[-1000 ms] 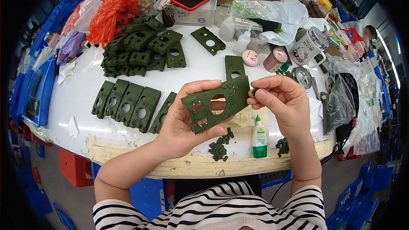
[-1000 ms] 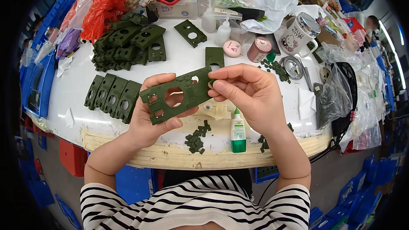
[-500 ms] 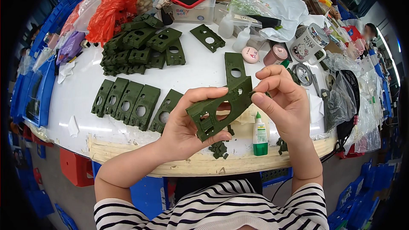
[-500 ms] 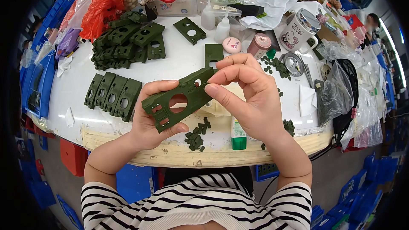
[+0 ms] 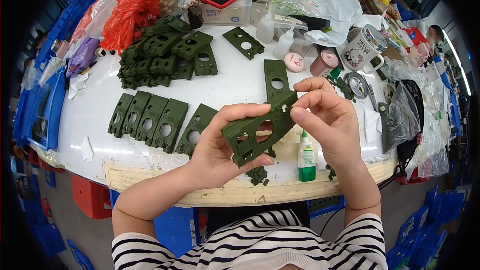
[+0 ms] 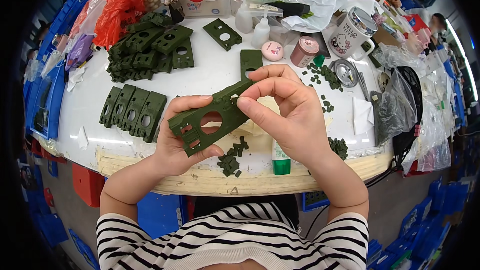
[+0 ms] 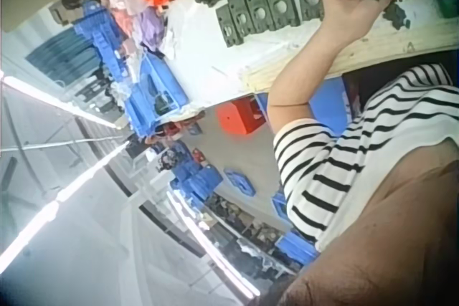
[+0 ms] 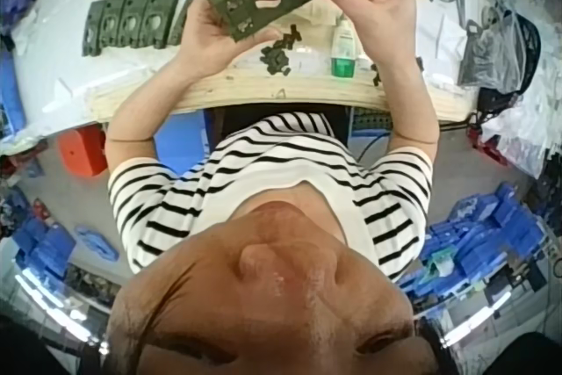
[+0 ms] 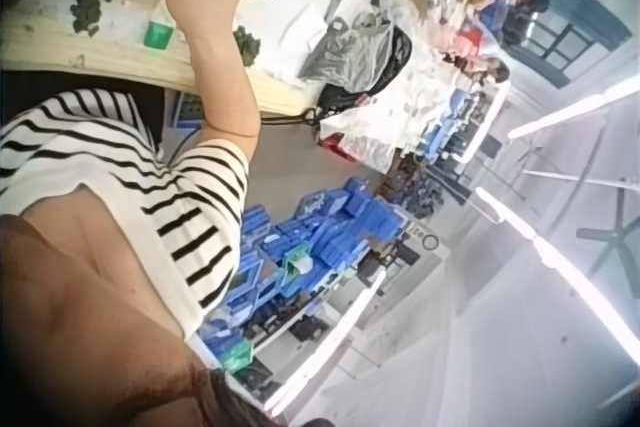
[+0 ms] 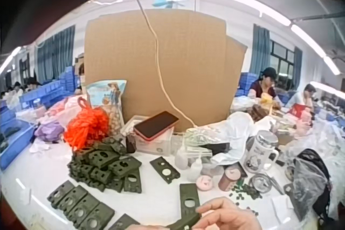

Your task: Assembling toy tanks by applying glue and attaching small components.

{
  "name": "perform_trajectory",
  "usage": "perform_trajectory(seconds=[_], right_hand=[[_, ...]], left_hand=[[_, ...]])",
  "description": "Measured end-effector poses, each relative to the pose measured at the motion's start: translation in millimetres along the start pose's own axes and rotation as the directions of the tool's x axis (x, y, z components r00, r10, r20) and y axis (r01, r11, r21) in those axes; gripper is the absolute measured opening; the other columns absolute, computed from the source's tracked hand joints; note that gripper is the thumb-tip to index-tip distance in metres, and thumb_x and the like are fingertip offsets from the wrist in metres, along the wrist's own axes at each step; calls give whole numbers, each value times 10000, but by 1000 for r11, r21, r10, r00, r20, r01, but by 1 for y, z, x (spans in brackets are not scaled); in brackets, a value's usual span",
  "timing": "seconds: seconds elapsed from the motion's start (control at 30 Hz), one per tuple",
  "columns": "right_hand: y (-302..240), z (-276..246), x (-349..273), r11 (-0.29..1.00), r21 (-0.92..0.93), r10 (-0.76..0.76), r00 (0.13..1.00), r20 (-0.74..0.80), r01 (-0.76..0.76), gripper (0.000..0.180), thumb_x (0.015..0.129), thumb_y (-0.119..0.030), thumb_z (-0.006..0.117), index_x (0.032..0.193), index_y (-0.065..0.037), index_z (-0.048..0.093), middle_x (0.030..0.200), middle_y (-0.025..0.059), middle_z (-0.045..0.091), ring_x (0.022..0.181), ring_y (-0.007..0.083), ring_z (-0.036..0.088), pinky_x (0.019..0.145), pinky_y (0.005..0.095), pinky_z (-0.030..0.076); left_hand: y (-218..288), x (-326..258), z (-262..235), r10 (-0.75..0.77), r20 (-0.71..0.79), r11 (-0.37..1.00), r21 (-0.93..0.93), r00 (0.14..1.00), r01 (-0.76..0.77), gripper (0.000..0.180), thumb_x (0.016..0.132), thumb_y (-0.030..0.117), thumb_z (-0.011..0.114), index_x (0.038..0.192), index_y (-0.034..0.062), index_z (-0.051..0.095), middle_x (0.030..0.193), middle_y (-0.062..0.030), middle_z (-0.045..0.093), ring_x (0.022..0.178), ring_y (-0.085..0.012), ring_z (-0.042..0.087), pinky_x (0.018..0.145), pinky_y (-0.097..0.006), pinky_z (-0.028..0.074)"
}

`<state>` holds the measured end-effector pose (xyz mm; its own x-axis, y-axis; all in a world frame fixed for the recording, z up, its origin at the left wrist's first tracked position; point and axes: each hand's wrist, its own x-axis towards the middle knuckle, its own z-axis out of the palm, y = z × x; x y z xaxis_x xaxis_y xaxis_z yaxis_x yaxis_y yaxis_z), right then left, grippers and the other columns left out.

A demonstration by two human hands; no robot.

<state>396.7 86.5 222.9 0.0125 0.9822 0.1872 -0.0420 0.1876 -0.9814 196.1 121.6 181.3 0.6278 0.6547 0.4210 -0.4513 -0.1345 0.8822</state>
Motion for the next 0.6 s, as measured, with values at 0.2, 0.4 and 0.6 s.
perform_trajectory(seconds=[0.2,0.4,0.6], right_hand=[[2,0,0,1000,-18,-16,1000,-1,16,97,769,-19,672,857,17,651,1090,94,490,1037,138,460,933,285,338],[3,0,0,1000,-22,-6,1000,-8,6,101,764,-23,677,854,15,654,1083,98,489,1033,138,461,931,282,339],[6,1,0,998,-52,-40,999,-13,39,92,762,-22,675,843,15,649,1082,108,489,1029,136,463,930,285,338]], left_hand=[[-1,-1,0,10,-6,1000,23,1000,-10,646,730,-43,706,1279,48,378,1235,-68,425,1139,-171,499,985,-338,438],[-1,0,0,6,11,1000,28,1000,-7,643,728,-37,709,1277,51,387,1245,-70,413,1144,-179,496,984,-349,442],[-1,-1,0,28,14,997,73,999,-29,640,723,-35,714,1272,52,395,1247,-72,408,1151,-181,489,980,-339,449]])
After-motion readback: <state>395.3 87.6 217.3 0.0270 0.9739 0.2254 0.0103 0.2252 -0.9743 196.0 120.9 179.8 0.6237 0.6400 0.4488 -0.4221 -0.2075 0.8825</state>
